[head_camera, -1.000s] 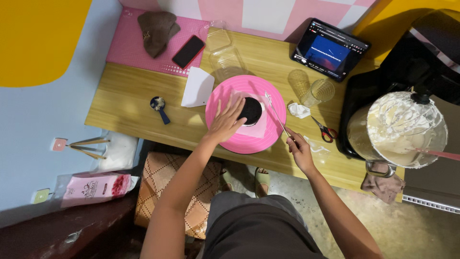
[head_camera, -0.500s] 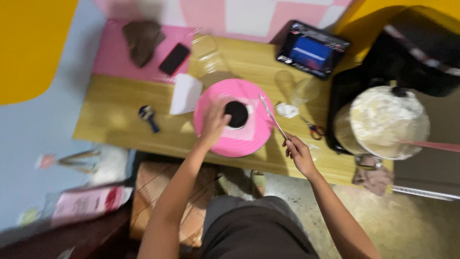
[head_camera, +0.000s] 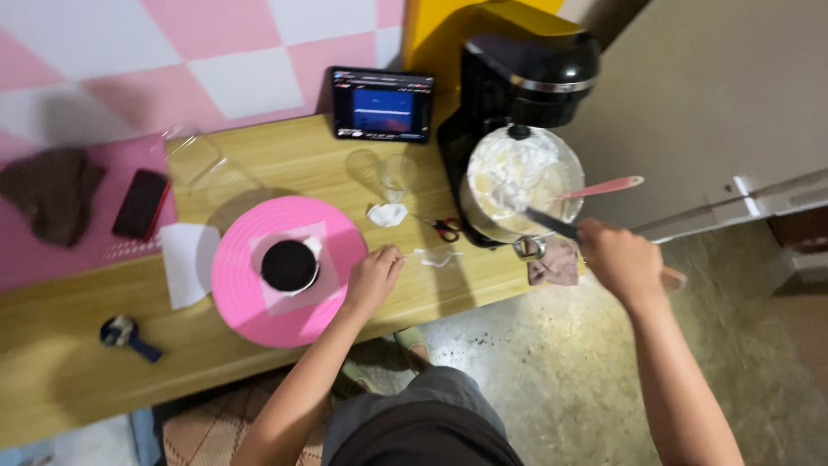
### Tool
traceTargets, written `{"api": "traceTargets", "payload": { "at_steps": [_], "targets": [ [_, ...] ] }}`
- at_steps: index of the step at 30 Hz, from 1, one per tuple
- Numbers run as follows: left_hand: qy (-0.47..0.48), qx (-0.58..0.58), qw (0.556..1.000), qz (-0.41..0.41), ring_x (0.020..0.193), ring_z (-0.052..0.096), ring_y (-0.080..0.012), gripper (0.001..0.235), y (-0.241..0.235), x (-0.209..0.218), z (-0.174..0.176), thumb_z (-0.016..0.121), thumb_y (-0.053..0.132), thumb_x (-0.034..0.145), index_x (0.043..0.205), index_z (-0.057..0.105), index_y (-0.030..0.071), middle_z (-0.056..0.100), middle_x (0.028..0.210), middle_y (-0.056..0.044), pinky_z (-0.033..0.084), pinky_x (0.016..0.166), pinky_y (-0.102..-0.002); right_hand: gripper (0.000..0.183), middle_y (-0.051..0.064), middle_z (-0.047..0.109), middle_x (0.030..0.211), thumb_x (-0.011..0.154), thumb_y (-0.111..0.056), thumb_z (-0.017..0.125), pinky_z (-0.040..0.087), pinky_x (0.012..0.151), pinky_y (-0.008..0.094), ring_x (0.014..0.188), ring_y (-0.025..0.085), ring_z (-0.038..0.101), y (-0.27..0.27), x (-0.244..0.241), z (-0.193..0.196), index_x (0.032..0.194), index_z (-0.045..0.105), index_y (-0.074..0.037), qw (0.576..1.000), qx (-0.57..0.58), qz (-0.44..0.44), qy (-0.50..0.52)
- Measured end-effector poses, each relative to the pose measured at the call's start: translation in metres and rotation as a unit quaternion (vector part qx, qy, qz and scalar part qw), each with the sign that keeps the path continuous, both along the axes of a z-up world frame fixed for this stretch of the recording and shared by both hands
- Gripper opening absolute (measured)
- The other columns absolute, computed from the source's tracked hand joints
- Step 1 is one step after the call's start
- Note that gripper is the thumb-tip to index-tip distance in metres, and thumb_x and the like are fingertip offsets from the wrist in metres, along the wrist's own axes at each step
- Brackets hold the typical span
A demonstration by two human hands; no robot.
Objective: The person places cake layers on a rotating stand, applies frosting from a bowl using an offset spatula, and smooths the frosting around the sides and top of the cake.
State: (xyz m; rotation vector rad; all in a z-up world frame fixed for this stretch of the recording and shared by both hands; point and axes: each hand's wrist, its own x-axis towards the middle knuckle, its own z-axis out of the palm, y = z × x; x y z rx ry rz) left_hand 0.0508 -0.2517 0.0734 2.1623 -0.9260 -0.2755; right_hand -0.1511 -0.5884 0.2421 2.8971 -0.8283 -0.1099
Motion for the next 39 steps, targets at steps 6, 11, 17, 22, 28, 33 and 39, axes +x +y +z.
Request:
{"api": "traceTargets", "payload": {
  "at_steps": [6, 11, 17, 22, 28, 33, 39],
  "targets": [
    [-0.04, -0.015, 0.999, -0.032, 0.085, 0.068, -0.0437, 0.034, -0.034, 0.008, -0.033, 0.053, 0.005, 0.082, 0.114, 0.066, 0.004, 0.071, 0.106, -0.024, 0.055, 0.07, -0.052, 0.016, 0.012, 0.075, 0.08, 0.092, -0.015, 0.056, 0.06, 0.058, 0.047, 0.07, 0.034, 0.076, -0.012, 0.033, -0.079, 0.103, 0.068, -0.014, 0.998, -0.034, 0.011, 0.045],
    [-0.01, 0.158, 0.987, -0.038, 0.086, 0.071, -0.0396, 0.018, -0.049, 0.02, -0.043, 0.067, 0.021, 0.092, 0.105, 0.072, 0.009, 0.073, 0.092, -0.019, 0.056, 0.078, -0.05, 0.016, 0.013, 0.075, 0.086, 0.089, -0.013, 0.057, 0.06, 0.064, 0.048, 0.076, 0.035, 0.076, -0.018, 0.07, -0.113, 0.1, 0.069, -0.011, 0.999, 0.034, 0.017, 0.026],
    [-0.03, 0.134, 0.99, -0.01, 0.083, 0.072, -0.0361, 0.031, -0.054, 0.023, -0.036, 0.071, 0.016, 0.086, 0.117, 0.074, 0.014, 0.075, 0.083, -0.017, 0.05, 0.098, -0.049, 0.019, 0.017, 0.075, 0.09, 0.096, -0.024, 0.054, 0.058, 0.073, 0.051, 0.083, 0.039, 0.074, -0.027, 0.078, -0.101, 0.1, 0.07, -0.014, 0.99, 0.133, -0.017, 0.048],
    [-0.098, -0.003, 0.992, -0.085, 0.119, 0.062, -0.0375, 0.062, -0.061, 0.025, -0.023, 0.053, -0.013, 0.072, 0.131, 0.065, 0.002, 0.06, 0.144, -0.021, 0.041, 0.111, -0.046, 0.027, 0.016, 0.074, 0.093, 0.1, -0.035, 0.051, 0.055, 0.078, 0.052, 0.088, 0.04, 0.071, -0.029, 0.072, -0.09, 0.104, 0.072, -0.018, 0.979, 0.198, -0.046, 0.008],
    [-0.129, -0.031, 0.989, -0.072, 0.124, 0.057, -0.0365, 0.05, -0.053, 0.016, 0.014, 0.06, -0.008, 0.079, 0.126, 0.067, 0.006, 0.058, 0.146, -0.018, 0.041, 0.11, -0.047, 0.026, 0.016, 0.074, 0.087, 0.098, -0.033, 0.055, 0.053, 0.075, 0.053, 0.088, 0.041, 0.07, -0.03, 0.047, -0.1, 0.103, 0.073, -0.016, 0.968, 0.234, -0.041, -0.082],
    [-0.046, -0.021, 0.995, 0.086, 0.119, 0.06, -0.033, 0.034, 0.012, 0.035, 0.026, 0.064, 0.004, 0.094, 0.127, 0.069, 0.006, 0.063, 0.122, -0.017, 0.049, 0.103, -0.042, 0.024, 0.012, 0.071, 0.076, 0.102, -0.028, 0.058, 0.053, 0.067, 0.042, 0.07, 0.031, 0.069, -0.027, 0.008, -0.082, 0.108, 0.072, -0.01, 0.944, 0.29, -0.051, -0.146],
    [0.079, -0.117, 0.923, 0.358, 0.108, 0.075, -0.0197, 0.024, 0.141, 0.058, 0.002, 0.062, 0.012, 0.104, 0.126, 0.071, 0.013, 0.076, 0.119, -0.008, 0.06, 0.098, -0.032, 0.027, 0.007, 0.069, 0.081, 0.104, -0.02, 0.054, 0.054, 0.066, 0.032, 0.072, 0.013, 0.063, 0.038, 0.04, -0.092, 0.127, 0.066, -0.01, 0.806, 0.578, 0.077, -0.103]
  ]
}}
